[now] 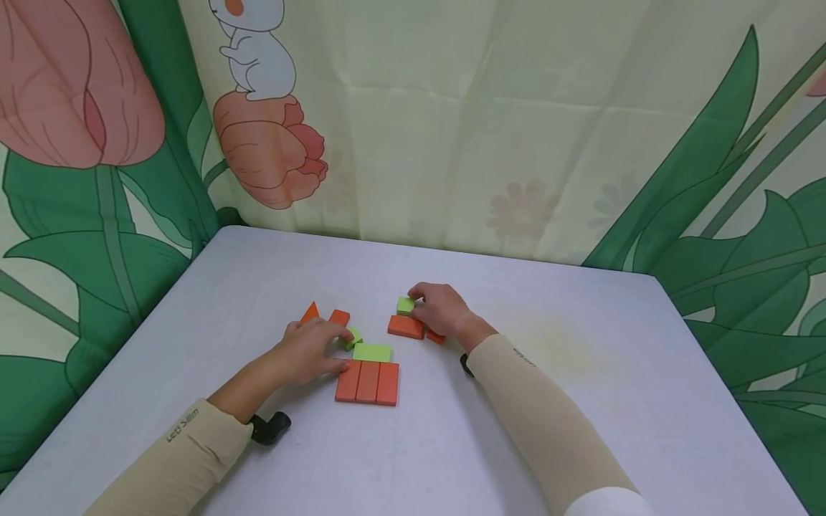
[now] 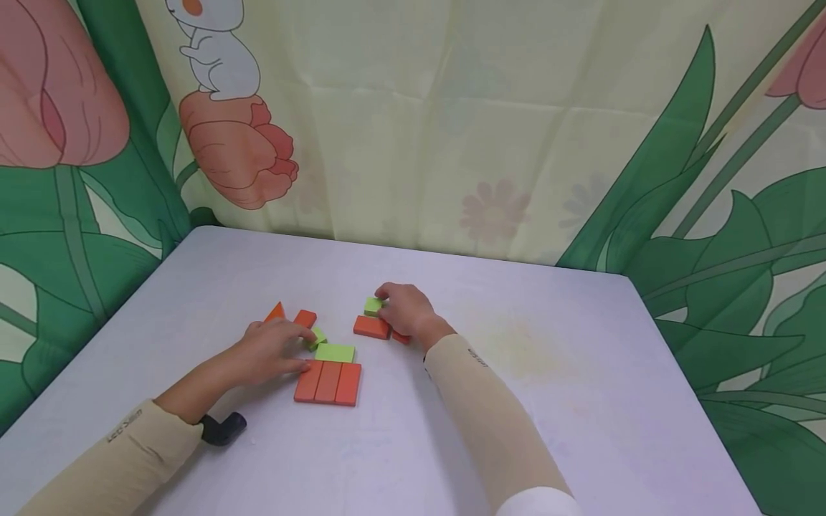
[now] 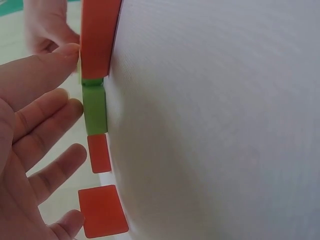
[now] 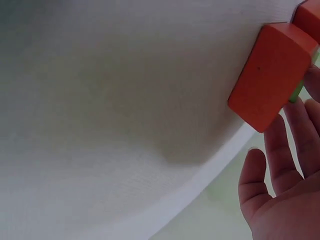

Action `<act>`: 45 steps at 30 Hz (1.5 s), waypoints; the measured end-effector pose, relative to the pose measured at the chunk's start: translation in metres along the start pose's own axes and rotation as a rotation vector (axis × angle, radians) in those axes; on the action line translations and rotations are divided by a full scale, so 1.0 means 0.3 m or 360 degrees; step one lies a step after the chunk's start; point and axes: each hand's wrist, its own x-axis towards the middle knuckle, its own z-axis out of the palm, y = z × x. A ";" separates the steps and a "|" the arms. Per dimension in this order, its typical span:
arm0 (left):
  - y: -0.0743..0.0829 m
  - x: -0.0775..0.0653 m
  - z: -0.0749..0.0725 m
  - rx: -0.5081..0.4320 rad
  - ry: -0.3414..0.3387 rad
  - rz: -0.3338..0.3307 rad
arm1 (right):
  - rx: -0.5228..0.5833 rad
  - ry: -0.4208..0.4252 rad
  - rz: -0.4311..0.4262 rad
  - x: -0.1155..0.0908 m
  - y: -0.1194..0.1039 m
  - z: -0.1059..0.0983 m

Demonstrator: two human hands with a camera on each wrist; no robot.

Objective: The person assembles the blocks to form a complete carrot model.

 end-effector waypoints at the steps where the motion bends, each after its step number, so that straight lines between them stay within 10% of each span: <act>1: 0.001 0.000 -0.001 0.0002 -0.0001 -0.0002 | 0.0013 0.0013 0.0005 -0.004 -0.001 -0.003; 45: 0.010 -0.001 0.003 0.0014 0.0006 -0.0019 | -0.0099 -0.0009 -0.0247 -0.203 -0.024 0.054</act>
